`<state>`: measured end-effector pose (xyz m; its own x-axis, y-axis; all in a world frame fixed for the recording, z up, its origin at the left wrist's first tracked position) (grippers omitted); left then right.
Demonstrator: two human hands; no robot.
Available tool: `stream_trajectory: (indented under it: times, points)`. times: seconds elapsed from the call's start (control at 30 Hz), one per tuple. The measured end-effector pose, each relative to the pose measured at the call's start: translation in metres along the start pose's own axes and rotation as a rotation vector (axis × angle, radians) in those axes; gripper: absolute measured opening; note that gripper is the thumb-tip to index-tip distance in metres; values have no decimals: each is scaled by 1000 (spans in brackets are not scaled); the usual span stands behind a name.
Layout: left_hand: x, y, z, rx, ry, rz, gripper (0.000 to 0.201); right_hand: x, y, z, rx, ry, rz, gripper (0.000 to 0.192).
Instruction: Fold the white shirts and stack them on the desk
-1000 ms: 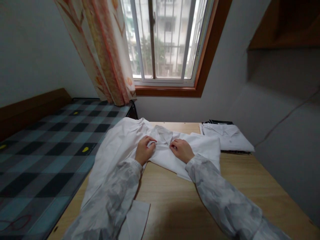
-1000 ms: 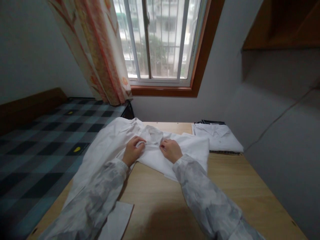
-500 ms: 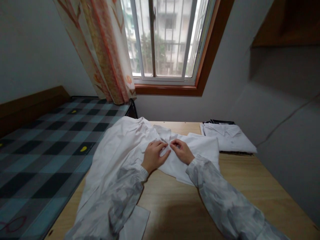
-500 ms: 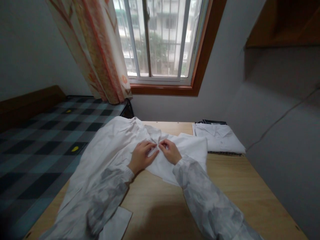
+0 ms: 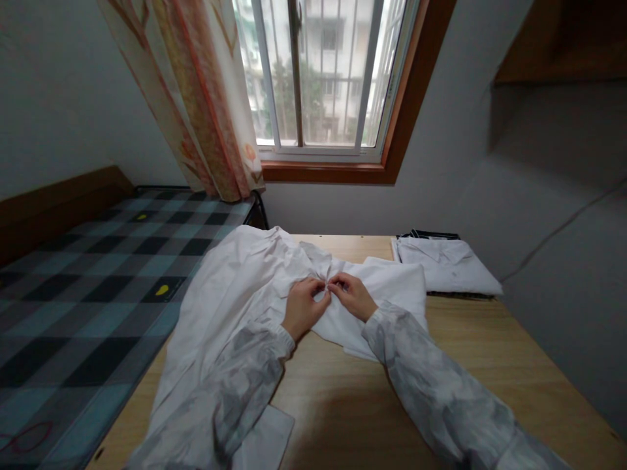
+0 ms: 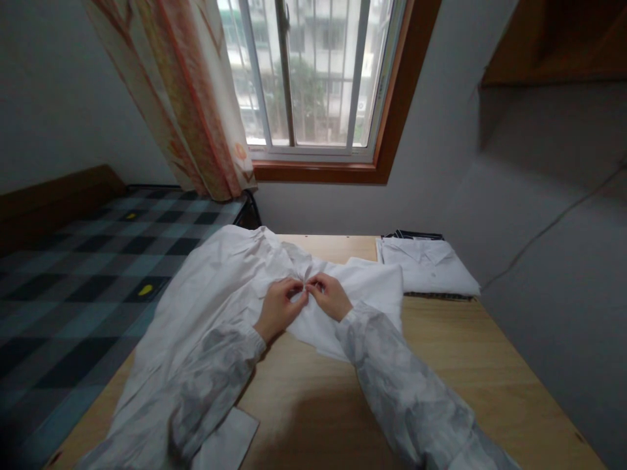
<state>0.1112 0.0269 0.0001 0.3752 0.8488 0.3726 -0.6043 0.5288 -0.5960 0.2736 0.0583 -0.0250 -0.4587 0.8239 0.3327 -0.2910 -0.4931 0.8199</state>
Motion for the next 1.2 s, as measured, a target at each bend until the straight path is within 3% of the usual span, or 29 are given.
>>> stream_trajectory:
  times: [0.3, 0.43, 0.53, 0.67, 0.73, 0.87, 1.03, 1.2]
  points:
    - [1, 6, -1, -15, 12, 4, 10, -5, 11, 3, -86, -43, 42, 13]
    - [-1, -2, -1, -27, 49, -71, 14, -3, 9, 5, -105, -57, 41, 11]
    - [-2, -7, 0, -56, 45, -81, 15, -2, 6, 11, -118, -147, 3, 12]
    - [-2, -4, 4, -115, -14, 2, 10, -6, -3, 33, -75, -373, -100, 18]
    - [-1, -2, 5, -128, -29, 27, 10, -8, -7, 43, -42, -408, -156, 20]
    - [0, 4, 4, -142, -44, 84, 9, -20, -2, 58, -94, -243, -176, 20]
    - [0, 6, 2, -123, -49, 111, 8, -55, 23, 64, -588, 97, -36, 10]
    - [1, 8, 2, -102, -33, 102, 8, -80, 22, 72, -687, 129, -2, 10]
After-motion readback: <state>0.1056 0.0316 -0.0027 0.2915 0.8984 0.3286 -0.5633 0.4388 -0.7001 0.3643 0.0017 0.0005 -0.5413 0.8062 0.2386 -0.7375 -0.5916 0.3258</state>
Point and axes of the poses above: each hand's wrist, its own x-axis towards the middle knuckle, its own z-axis out of the back of the hand, y = z × x, the point moved 5 cm from there along x, towards the middle knuckle, and after that the axes turned 13 degrees about y, right-handed, at the moved point
